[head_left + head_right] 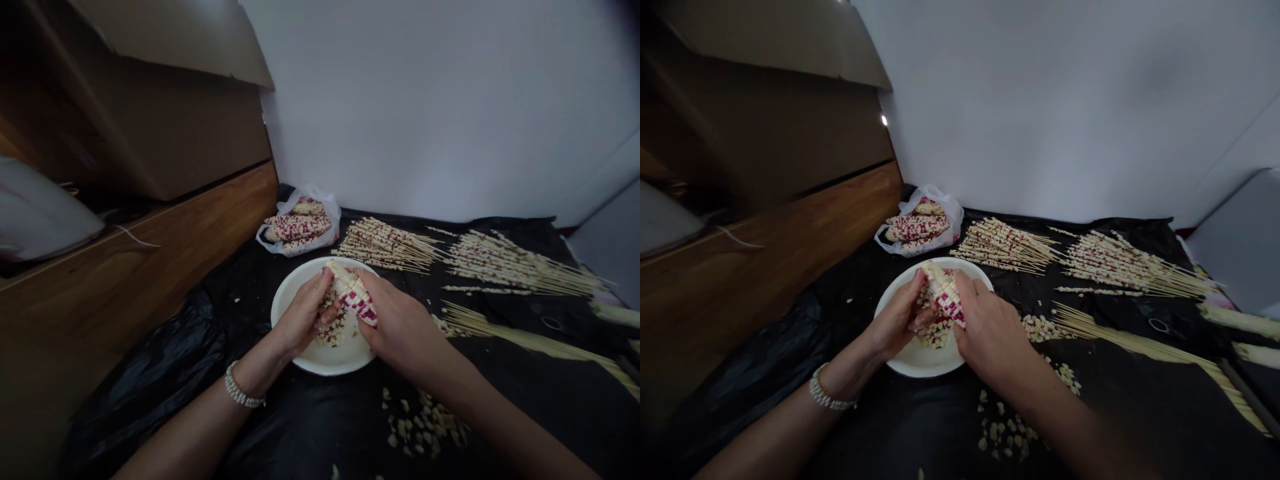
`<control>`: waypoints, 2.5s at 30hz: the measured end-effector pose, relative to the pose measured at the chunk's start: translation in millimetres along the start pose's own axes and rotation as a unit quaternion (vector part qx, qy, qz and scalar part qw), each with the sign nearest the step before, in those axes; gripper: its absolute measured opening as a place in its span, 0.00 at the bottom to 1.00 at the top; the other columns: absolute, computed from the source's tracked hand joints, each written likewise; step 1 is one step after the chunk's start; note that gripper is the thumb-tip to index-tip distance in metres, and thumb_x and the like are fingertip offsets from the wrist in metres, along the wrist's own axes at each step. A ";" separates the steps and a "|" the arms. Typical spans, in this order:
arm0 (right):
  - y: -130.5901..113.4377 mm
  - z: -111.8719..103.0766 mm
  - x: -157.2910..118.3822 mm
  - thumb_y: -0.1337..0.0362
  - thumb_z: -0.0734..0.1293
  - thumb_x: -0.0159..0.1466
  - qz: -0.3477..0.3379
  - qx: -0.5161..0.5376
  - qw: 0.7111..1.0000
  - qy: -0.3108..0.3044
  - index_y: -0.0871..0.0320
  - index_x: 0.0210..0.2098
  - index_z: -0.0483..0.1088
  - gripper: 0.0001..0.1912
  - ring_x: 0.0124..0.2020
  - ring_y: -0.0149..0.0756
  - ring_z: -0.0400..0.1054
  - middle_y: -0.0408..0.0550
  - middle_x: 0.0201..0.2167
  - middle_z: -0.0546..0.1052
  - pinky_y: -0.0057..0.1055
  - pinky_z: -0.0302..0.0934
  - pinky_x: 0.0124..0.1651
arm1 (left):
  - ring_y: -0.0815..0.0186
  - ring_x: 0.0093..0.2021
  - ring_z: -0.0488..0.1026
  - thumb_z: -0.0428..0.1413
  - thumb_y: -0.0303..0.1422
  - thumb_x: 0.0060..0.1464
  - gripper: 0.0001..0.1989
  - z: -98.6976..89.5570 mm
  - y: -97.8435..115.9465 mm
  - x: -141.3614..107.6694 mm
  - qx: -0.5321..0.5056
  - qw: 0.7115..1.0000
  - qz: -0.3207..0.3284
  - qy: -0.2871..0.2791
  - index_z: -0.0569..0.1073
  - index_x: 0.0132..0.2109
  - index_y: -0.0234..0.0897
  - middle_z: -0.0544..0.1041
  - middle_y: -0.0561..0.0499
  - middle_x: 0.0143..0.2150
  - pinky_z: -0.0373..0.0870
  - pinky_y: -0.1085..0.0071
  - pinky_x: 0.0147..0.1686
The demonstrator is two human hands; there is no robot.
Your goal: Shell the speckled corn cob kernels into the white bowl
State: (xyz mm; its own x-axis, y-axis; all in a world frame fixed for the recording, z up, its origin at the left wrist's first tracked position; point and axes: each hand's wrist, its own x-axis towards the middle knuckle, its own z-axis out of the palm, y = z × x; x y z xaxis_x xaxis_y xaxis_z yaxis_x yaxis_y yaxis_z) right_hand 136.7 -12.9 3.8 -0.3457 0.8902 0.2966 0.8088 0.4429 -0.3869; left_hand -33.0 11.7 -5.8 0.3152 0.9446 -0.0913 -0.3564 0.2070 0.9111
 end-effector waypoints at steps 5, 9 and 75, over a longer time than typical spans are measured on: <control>-2.1 4.5 -1.0 0.68 0.60 0.59 -0.003 -0.008 1.000 0.023 0.64 0.66 0.55 0.35 0.47 0.51 0.73 0.64 0.54 0.73 0.47 0.69 0.45 | 0.80 0.16 0.49 0.63 0.46 0.54 0.21 -5.4 0.5 1.9 -0.020 1.000 -0.006 -0.016 0.65 0.29 0.35 0.61 0.60 0.19 0.42 0.79 0.16; -3.2 7.0 -2.0 0.69 0.60 0.59 0.001 -0.019 1.000 0.022 0.65 0.66 0.56 0.34 0.46 0.51 0.73 0.64 0.51 0.74 0.46 0.69 0.44 | 0.82 0.15 0.50 0.67 0.40 0.50 0.19 -6.7 1.6 2.8 -0.045 0.999 -0.020 -0.006 0.64 0.30 0.35 0.65 0.60 0.22 0.42 0.82 0.15; 4.4 -12.5 7.4 0.67 0.64 0.56 0.049 0.112 0.992 -0.006 0.60 0.66 0.56 0.39 0.43 0.48 0.76 0.58 0.48 0.78 0.43 0.68 0.46 | 0.75 0.19 0.56 0.54 0.53 0.60 0.22 -0.9 -10.4 -0.2 0.127 0.990 0.041 0.051 0.71 0.36 0.37 0.68 0.56 0.25 0.53 0.75 0.20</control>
State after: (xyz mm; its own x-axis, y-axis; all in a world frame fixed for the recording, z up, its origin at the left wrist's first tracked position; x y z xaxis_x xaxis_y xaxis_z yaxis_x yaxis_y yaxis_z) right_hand 143.7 -5.7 15.2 -0.2764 0.9311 0.2379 0.7131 0.3647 -0.5987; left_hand -30.2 9.6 -15.7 0.1993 0.9790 -0.0419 -0.1401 0.0708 0.9876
